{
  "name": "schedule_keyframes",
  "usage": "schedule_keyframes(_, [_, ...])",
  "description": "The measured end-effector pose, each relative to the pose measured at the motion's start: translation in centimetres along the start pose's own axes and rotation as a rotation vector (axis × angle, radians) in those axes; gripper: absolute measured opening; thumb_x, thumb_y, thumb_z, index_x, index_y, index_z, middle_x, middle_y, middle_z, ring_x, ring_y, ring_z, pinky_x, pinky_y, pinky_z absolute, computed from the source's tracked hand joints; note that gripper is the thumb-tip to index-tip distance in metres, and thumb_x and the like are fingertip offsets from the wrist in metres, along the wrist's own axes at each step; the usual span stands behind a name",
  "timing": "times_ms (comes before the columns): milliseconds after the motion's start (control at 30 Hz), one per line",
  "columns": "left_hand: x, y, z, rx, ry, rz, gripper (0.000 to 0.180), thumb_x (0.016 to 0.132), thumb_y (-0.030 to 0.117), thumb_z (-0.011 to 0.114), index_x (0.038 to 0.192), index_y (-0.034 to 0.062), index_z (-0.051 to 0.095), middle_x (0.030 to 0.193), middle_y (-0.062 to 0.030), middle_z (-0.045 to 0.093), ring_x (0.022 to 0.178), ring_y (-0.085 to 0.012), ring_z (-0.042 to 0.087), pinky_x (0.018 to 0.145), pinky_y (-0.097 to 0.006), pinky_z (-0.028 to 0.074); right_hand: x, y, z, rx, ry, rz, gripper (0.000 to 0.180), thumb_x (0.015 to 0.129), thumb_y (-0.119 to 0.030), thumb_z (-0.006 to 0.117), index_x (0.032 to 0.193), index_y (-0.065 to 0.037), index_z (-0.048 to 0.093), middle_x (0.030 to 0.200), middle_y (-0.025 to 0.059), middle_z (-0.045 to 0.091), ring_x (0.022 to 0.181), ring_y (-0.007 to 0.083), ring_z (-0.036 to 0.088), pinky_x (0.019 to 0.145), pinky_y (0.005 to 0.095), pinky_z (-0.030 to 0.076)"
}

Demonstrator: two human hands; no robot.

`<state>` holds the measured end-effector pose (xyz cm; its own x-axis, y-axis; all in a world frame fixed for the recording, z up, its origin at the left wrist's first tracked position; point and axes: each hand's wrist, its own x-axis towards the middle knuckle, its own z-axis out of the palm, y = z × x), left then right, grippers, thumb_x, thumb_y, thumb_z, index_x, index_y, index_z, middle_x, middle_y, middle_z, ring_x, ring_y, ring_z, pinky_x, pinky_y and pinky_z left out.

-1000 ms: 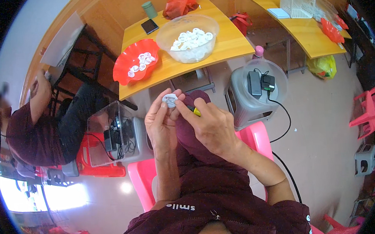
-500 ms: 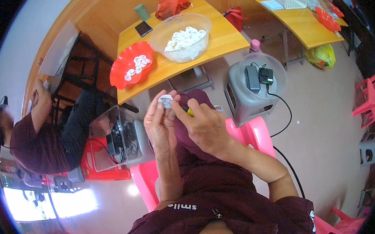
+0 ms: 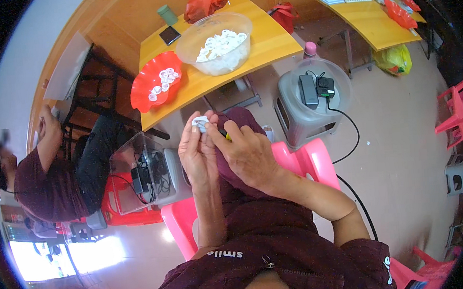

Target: The person picks up white plastic socket components from a bowl one by one, trims them using a small tool, and places them into a tray.

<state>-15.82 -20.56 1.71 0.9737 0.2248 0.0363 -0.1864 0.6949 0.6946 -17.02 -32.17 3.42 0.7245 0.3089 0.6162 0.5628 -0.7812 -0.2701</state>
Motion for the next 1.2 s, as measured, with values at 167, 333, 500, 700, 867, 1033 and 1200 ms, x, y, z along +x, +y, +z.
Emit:
schedule_keyframes(167, [-0.3,0.2,0.4,-0.03,-0.011,-0.023,0.029,0.092,0.006,0.043,0.116,-0.0088,0.045,0.11,-0.0252,0.054,0.098,-0.0294,0.059,0.086,-0.034,0.051,0.0,0.1,-0.9,-0.024,-0.084,-0.008,0.036,0.076,-0.015,0.054,0.112,-0.014,0.055,0.076,0.0035,0.045,0.058,0.0163,0.052,0.045,0.0272,0.046])
schedule_keyframes(333, [-0.3,0.1,0.2,-0.042,-0.014,-0.049,0.03,0.092,0.006,0.043,0.117,-0.009,0.044,0.111,-0.0259,0.054,0.099,-0.0299,0.059,0.087,-0.035,0.051,0.1,-0.1,-1.4,-0.018,-0.121,0.008,0.037,0.076,-0.014,0.054,0.113,-0.014,0.053,0.076,0.0039,0.045,0.06,0.0168,0.053,0.045,0.0285,0.046])
schedule_keyframes(500, [-0.3,0.3,0.0,-0.036,-0.027,-0.04,0.031,0.092,0.006,0.041,0.118,-0.0096,0.043,0.112,-0.0267,0.053,0.099,-0.0303,0.059,0.087,-0.035,0.05,0.1,0.0,-2.0,-0.001,-0.193,0.032,0.037,0.076,-0.015,0.054,0.113,-0.013,0.052,0.077,0.004,0.046,0.06,0.0169,0.054,0.045,0.0294,0.047])
schedule_keyframes(700, [-0.2,0.5,0.0,-0.039,-0.041,-0.03,0.031,0.092,0.006,0.041,0.118,-0.0102,0.043,0.112,-0.0271,0.053,0.1,-0.0305,0.058,0.088,-0.036,0.05,0.1,0.1,-1.6,-0.029,-0.133,-0.013,0.037,0.076,-0.015,0.054,0.113,-0.012,0.053,0.077,0.0032,0.047,0.061,0.0164,0.053,0.046,0.0277,0.046])
schedule_keyframes(867, [-0.2,0.5,-0.1,-0.039,-0.02,-0.051,0.031,0.092,0.006,0.042,0.118,-0.01,0.043,0.111,-0.0268,0.054,0.099,-0.0305,0.059,0.088,-0.036,0.05,0.1,0.0,-1.1,-0.061,-0.089,-0.031,0.036,0.076,-0.016,0.054,0.111,-0.013,0.054,0.076,0.0025,0.047,0.061,0.0155,0.052,0.046,0.0266,0.045])
schedule_keyframes(1033, [-0.2,0.3,0.0,-0.044,-0.017,-0.043,0.031,0.092,0.006,0.042,0.118,-0.0097,0.043,0.111,-0.0264,0.054,0.099,-0.03,0.059,0.088,-0.036,0.05,-0.1,-0.2,-0.6,-0.031,-0.06,-0.011,0.04,0.073,-0.013,0.055,0.113,-0.014,0.055,0.074,0.0024,0.045,0.06,0.0158,0.052,0.046,0.0268,0.045])
schedule_keyframes(1200, [-0.2,0.1,-0.1,-0.042,-0.013,-0.027,0.031,0.092,0.006,0.042,0.119,-0.0093,0.043,0.112,-0.0259,0.054,0.099,-0.0289,0.059,0.088,-0.035,0.05,-0.3,-0.3,-0.1,-0.005,-0.036,0.012,0.044,0.071,-0.008,0.056,0.114,-0.014,0.056,0.072,0.0027,0.042,0.058,0.0159,0.051,0.046,0.0274,0.045])
